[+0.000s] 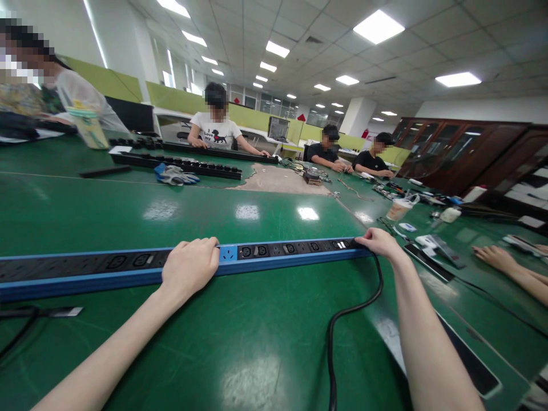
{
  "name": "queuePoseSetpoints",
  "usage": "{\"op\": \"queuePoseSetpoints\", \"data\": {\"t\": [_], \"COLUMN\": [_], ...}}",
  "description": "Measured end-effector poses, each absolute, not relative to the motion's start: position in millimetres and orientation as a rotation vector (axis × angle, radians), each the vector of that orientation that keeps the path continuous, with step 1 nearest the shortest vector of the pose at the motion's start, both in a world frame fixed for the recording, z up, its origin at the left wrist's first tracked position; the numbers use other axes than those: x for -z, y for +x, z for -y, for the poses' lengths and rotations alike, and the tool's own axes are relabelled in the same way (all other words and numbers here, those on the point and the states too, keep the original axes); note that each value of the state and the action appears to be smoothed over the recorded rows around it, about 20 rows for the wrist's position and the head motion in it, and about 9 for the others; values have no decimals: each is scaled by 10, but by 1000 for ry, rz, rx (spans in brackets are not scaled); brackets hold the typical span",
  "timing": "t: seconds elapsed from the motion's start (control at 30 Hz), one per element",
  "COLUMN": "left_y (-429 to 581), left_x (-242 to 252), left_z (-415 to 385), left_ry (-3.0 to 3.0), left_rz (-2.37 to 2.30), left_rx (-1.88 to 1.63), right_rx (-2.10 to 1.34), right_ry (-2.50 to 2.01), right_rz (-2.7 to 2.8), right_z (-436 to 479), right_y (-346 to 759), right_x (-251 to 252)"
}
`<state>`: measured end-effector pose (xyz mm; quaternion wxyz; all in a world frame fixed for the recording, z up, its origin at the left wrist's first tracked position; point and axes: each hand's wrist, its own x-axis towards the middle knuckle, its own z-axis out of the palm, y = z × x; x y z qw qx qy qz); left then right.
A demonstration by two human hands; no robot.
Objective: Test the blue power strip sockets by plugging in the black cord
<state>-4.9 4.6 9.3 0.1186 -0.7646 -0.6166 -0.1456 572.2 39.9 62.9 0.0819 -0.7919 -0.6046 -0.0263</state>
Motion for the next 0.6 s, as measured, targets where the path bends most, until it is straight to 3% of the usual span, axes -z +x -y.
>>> {"op": "queuePoseSetpoints", "data": {"t": [0.2, 0.33, 0.47, 0.6], "left_y": [-66, -62, -61, -68], "left_x": [-55, -51, -48, -45], "left_z": [-77, -83, -82, -80], "left_ry": [-2238, -2243, -2242, -2251], "left_rz": [1796, 1804, 1809, 1807], "left_rx": [427, 421, 423, 442], "right_rx": [55, -87, 253, 387], "right_ry": [-2295, -2074, -2064, -2207], "right_rz": [1717, 1558, 1479, 1479], "right_z": [-384, -222, -58, -49], "right_y": [5675, 5755, 5916, 6082], "right_x": [-629, -898, -1160, -1060]}}
